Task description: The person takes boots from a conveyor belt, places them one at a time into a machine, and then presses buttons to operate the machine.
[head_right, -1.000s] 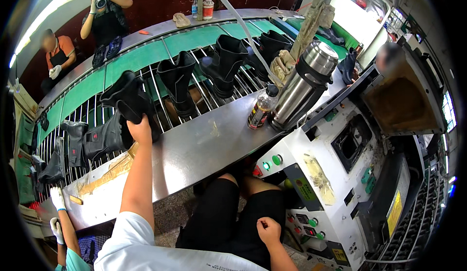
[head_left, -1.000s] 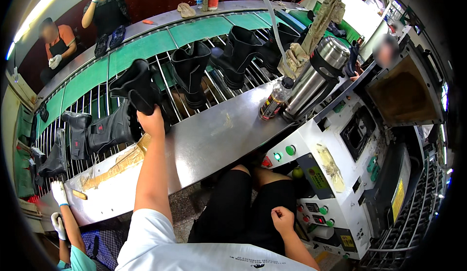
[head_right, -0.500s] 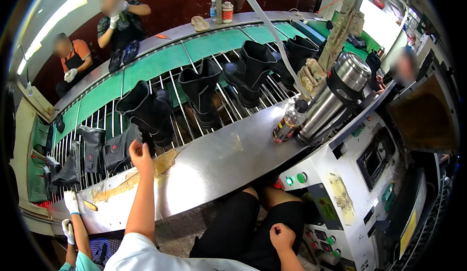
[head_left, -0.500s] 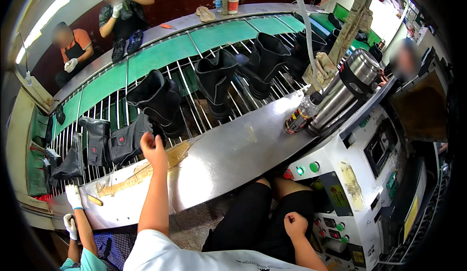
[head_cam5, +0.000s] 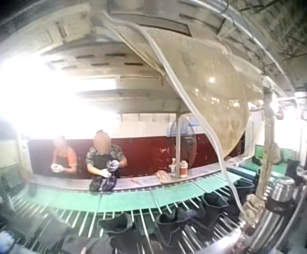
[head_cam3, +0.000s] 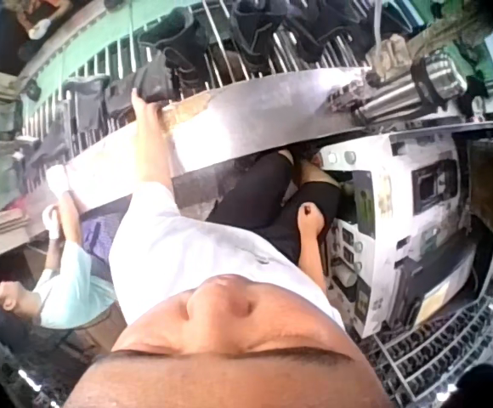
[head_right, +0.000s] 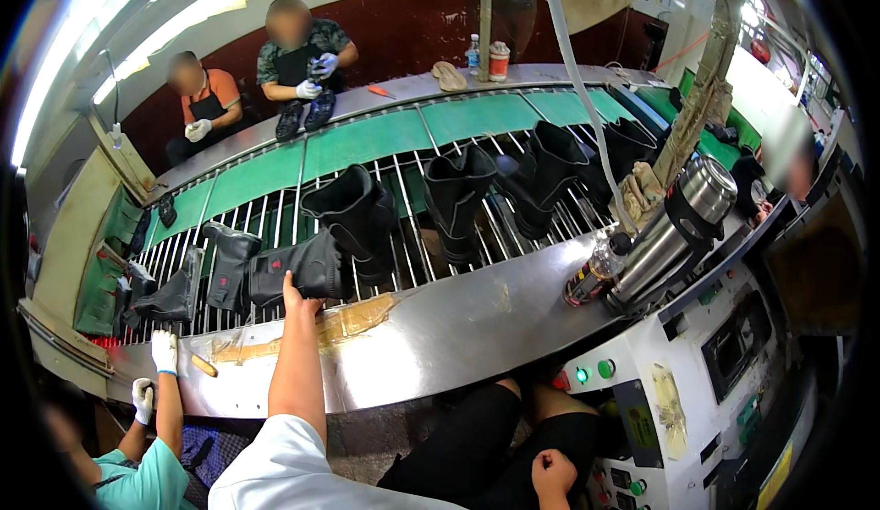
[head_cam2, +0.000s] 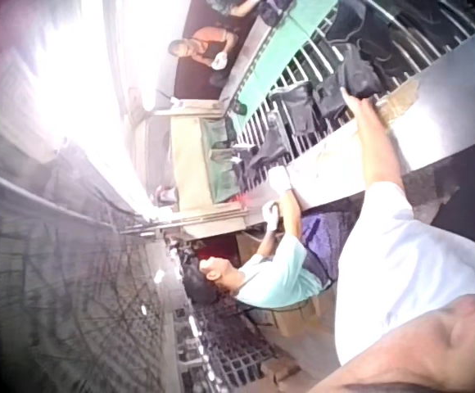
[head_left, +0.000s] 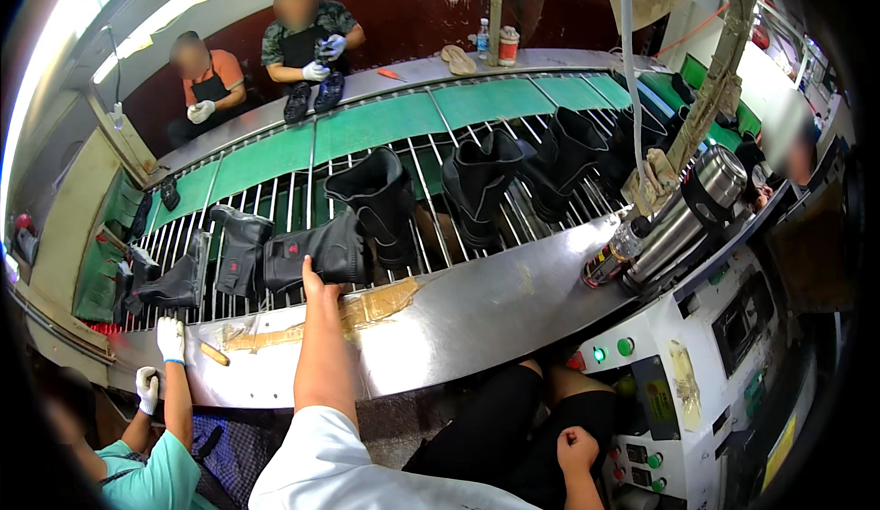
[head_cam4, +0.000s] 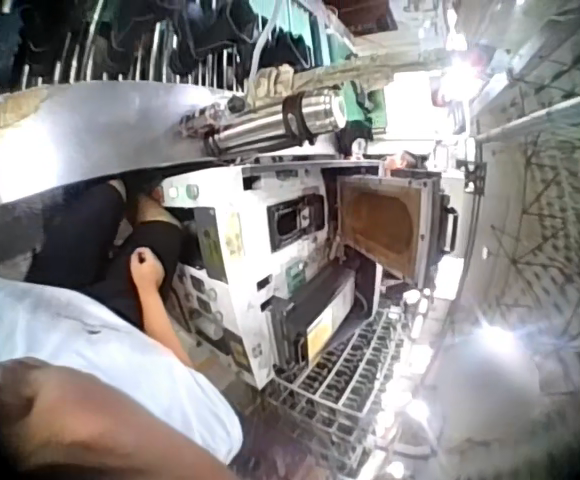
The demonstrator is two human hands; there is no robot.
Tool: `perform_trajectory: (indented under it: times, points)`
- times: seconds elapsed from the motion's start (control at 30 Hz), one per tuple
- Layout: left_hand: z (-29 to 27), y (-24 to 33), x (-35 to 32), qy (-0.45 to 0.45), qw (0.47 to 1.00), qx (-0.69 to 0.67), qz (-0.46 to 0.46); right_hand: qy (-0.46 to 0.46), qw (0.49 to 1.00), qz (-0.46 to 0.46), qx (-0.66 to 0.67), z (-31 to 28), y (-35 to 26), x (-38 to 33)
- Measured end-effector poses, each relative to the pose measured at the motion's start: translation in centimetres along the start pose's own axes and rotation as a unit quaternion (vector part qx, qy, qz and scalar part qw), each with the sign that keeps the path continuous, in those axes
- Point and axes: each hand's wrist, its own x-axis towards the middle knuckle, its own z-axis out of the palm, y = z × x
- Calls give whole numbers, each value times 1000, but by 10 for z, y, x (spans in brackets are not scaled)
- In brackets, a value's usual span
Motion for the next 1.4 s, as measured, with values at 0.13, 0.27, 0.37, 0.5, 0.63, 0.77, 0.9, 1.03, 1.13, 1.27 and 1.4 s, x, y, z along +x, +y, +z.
perform_trajectory:
  times: [0.13,0.27,0.37,0.5,0.63,0.77,0.9,1.03,1.13,1.27,1.4]
  points:
    - [24,16,2,28,984,-7,177,-4,1000,1,-12,-9,-1,-4]
    - [41,72,11,72,922,69,374,-16,999,0,28,-13,-9,-2]
    - [92,79,-20,36,796,282,534,-14,998,2,58,-12,-2,-6]
    - [156,70,-133,9,634,482,604,1,998,5,55,-19,-4,-13]
    - [138,102,-235,-57,538,513,666,-43,997,-21,60,-20,2,-20]
    - [107,105,-335,-128,586,454,659,-170,951,-49,252,-25,-27,-25]
    - [83,84,-395,-269,755,285,525,-366,834,-134,390,-22,-105,-34]
    - [101,27,-441,-368,860,124,332,-349,608,-210,682,10,-177,-30]
    - [122,-30,-465,-435,881,71,169,-249,495,-118,824,25,-173,-24]
    - [144,-92,-470,-483,875,33,-3,-89,401,-94,907,-67,-190,-1]
    - [174,-181,-485,-460,879,51,-116,56,523,-142,839,-160,-144,43]
